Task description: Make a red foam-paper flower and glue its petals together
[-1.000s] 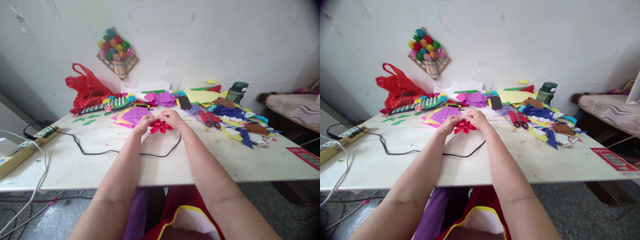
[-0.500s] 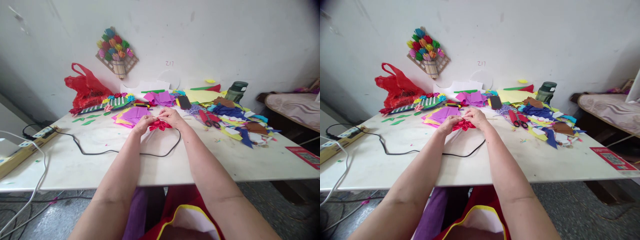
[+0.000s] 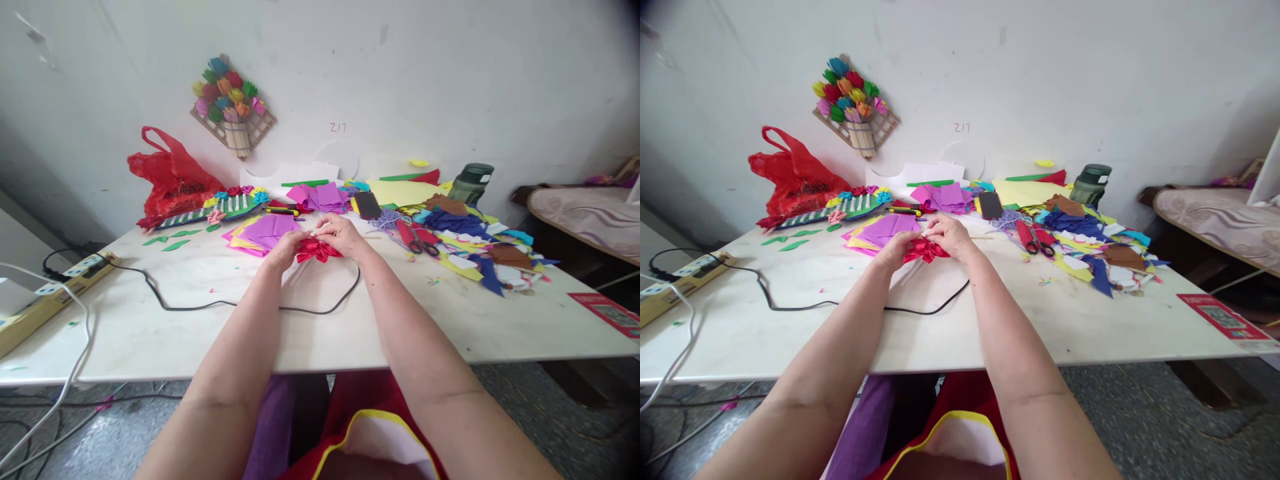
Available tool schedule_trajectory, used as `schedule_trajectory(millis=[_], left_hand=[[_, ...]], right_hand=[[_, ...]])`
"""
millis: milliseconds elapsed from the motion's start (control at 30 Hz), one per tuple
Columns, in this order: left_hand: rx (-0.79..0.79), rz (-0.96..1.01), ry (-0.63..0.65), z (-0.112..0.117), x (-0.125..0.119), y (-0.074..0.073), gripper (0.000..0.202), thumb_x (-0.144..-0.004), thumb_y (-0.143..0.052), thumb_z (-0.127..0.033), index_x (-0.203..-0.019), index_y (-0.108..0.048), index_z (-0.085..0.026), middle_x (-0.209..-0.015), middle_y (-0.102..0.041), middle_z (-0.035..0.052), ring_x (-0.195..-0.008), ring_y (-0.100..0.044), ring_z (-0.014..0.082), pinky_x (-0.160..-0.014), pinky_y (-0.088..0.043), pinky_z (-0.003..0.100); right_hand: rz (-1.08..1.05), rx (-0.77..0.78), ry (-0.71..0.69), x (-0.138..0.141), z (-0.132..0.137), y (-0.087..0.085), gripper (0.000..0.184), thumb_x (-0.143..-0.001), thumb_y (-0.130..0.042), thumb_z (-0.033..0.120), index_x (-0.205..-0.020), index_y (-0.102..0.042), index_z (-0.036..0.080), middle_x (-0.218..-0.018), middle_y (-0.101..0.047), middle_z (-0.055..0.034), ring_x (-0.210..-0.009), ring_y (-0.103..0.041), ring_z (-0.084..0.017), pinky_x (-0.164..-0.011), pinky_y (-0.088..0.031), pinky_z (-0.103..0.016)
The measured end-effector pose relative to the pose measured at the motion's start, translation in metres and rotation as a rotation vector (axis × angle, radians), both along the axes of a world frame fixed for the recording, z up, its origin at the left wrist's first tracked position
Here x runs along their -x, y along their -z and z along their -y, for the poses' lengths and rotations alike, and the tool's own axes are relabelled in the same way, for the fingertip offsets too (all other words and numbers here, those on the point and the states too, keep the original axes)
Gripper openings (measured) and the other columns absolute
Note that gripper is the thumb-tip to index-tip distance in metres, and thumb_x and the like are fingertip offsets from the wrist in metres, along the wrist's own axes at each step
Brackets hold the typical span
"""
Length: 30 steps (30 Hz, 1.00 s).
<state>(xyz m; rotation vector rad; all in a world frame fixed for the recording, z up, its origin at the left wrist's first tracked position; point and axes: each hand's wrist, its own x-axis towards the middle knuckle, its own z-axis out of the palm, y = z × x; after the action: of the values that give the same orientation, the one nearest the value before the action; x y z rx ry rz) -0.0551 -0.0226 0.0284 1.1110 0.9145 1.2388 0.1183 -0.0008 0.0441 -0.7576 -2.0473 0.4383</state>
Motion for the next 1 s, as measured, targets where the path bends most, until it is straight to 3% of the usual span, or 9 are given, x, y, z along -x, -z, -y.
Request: schedule_trajectory(millis=[367,833,1000], left_hand=[[-0.014,-0.028,0.022,0.003,-0.003,-0.003,0.025,-0.052,-0.076,-0.032,-0.056,-0.061,-0.013,-0.053,-0.055,0.0009,-0.049,-0.048,0.0097,-0.049,-0.034,0.023],[-0.147,-0.215,0.139,0.001,0.007,-0.003,0.038,-0.060,-0.079,-0.045,-0.056,-0.058,-0.013,-0.050,-0.048,-0.0012,-0.046,-0.039,0.0071,-0.049,-0.025,0.024],[-0.169,-0.311,0.159,0.001,0.007,-0.004,0.038,-0.062,-0.076,-0.048,-0.059,-0.059,-0.014,-0.050,-0.050,-0.0009,-0.047,-0.040,0.0079,-0.050,-0.025,0.024]], right_hand=[[0.121,-0.087,0.037,-0.002,-0.001,-0.002,0.012,-0.078,-0.065,0.019,-0.078,-0.077,0.022,-0.104,-0.066,-0.0039,-0.091,-0.063,-0.018,-0.085,-0.048,-0.032],[0.097,-0.027,-0.061,-0.010,-0.003,0.000,0.024,-0.079,-0.058,0.013,-0.090,-0.078,0.019,-0.105,-0.068,-0.0082,-0.095,-0.065,-0.018,-0.089,-0.051,-0.035],[0.128,0.004,-0.072,-0.014,-0.005,-0.002,0.021,-0.080,-0.060,0.014,-0.087,-0.079,0.020,-0.103,-0.069,-0.0076,-0.093,-0.065,-0.017,-0.088,-0.051,-0.034]])
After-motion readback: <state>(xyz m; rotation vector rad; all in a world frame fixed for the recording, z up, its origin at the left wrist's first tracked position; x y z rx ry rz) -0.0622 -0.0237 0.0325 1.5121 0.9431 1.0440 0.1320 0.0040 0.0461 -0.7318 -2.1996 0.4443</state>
